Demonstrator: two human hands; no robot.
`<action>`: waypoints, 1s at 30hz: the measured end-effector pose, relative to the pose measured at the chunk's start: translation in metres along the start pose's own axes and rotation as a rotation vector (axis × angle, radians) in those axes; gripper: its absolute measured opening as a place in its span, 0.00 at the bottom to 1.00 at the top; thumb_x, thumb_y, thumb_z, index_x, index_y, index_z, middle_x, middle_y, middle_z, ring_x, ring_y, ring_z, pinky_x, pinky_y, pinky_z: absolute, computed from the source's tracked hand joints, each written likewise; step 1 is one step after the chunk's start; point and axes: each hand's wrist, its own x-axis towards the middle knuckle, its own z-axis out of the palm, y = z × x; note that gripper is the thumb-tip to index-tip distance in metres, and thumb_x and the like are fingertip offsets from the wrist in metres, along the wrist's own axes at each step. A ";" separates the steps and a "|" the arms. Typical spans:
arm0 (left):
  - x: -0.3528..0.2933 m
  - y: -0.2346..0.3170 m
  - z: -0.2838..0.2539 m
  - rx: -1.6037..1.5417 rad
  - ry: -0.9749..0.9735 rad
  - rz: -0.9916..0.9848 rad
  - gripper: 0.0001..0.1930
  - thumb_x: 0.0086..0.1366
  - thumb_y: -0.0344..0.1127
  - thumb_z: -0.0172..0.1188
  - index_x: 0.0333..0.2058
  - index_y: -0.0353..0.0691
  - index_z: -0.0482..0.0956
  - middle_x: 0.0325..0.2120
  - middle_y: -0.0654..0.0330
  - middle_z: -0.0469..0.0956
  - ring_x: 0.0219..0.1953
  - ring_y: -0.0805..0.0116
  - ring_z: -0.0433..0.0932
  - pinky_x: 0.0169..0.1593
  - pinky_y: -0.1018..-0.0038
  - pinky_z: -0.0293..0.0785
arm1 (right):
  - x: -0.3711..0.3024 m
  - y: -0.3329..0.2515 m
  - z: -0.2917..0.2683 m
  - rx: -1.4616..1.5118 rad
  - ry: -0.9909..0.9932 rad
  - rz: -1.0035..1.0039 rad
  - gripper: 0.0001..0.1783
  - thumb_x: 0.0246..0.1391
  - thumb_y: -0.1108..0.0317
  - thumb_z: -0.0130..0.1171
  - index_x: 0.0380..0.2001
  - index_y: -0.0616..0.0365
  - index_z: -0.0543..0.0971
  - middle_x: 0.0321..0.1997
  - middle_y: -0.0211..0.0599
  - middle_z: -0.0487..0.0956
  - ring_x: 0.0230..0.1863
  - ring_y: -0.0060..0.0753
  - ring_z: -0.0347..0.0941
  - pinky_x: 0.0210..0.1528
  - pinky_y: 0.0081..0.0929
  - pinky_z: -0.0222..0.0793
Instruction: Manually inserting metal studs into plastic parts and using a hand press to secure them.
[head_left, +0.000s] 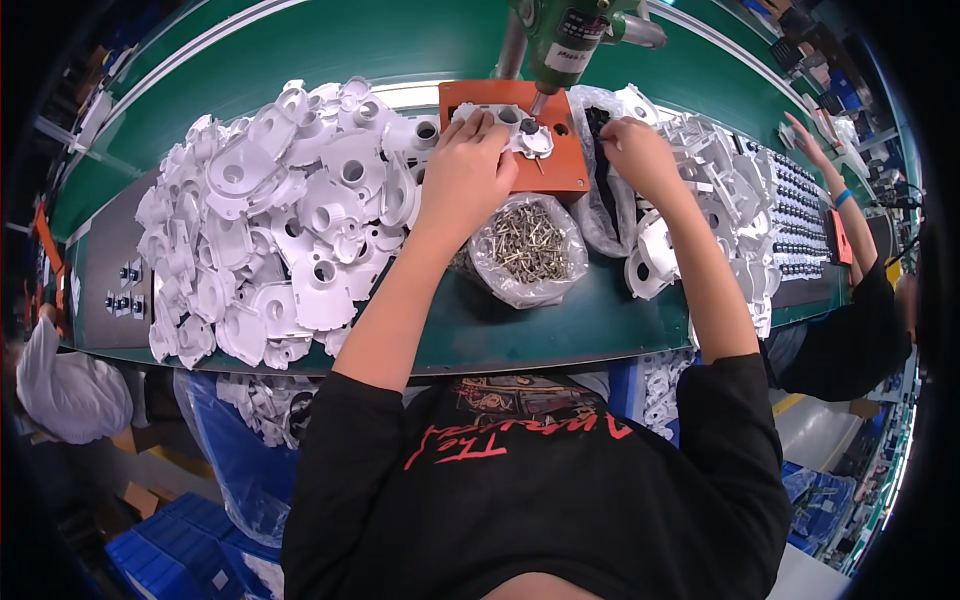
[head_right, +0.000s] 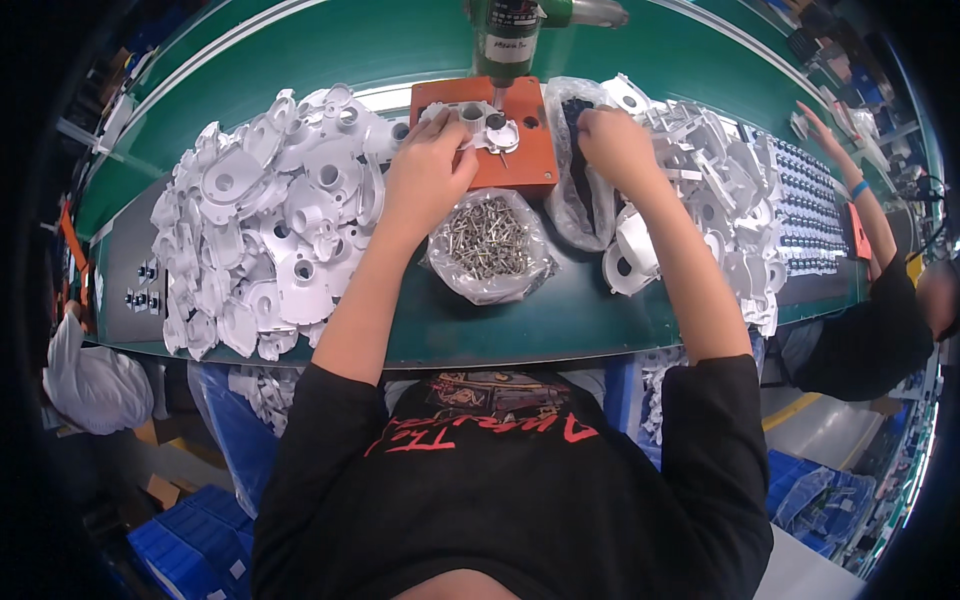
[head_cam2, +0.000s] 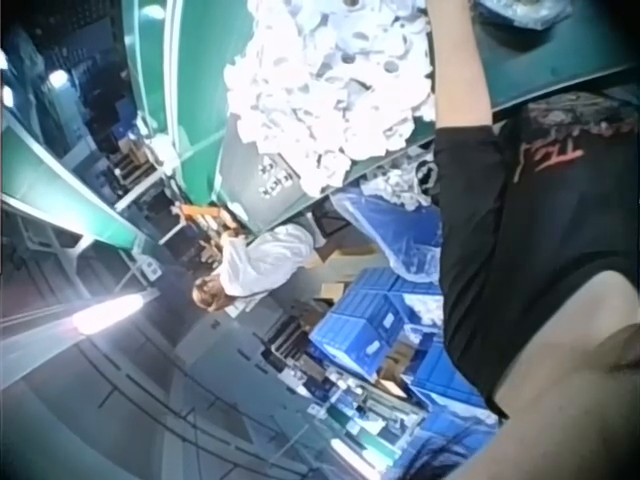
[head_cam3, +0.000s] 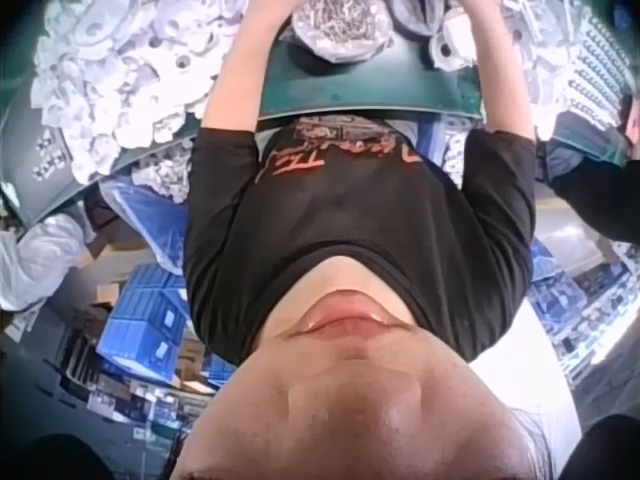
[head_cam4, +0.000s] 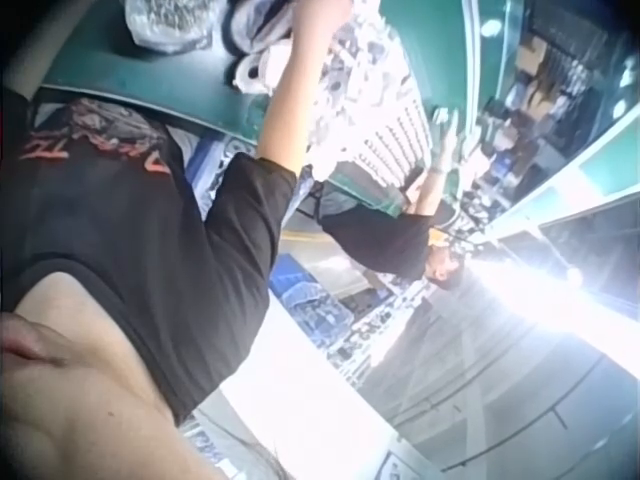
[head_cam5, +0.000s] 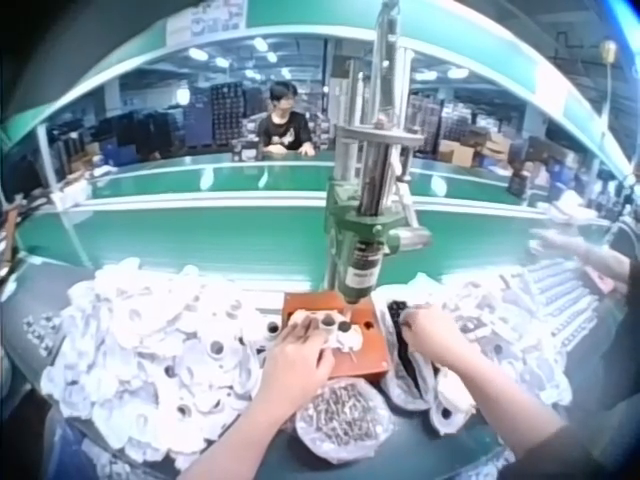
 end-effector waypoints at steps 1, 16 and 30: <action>0.000 0.001 -0.001 -0.004 0.004 -0.006 0.10 0.53 0.30 0.55 0.33 0.31 0.75 0.40 0.41 0.78 0.48 0.48 0.75 0.57 0.59 0.67 | 0.003 -0.003 0.001 0.021 -0.022 0.011 0.11 0.49 0.69 0.55 0.35 0.61 0.79 0.34 0.43 0.79 0.35 0.45 0.76 0.40 0.36 0.71; 0.001 0.000 0.001 0.011 0.040 0.027 0.10 0.52 0.31 0.56 0.32 0.32 0.76 0.40 0.42 0.78 0.47 0.48 0.76 0.56 0.59 0.68 | -0.016 -0.100 -0.012 -0.147 0.024 -0.283 0.09 0.42 0.66 0.58 0.21 0.62 0.77 0.26 0.41 0.77 0.32 0.42 0.76 0.30 0.35 0.73; -0.003 -0.004 0.001 0.004 0.061 0.025 0.10 0.51 0.30 0.55 0.32 0.31 0.76 0.38 0.43 0.78 0.47 0.50 0.76 0.55 0.60 0.68 | 0.000 -0.086 -0.040 0.300 -0.158 -0.307 0.08 0.35 0.74 0.57 0.22 0.67 0.72 0.21 0.47 0.73 0.25 0.43 0.71 0.29 0.32 0.68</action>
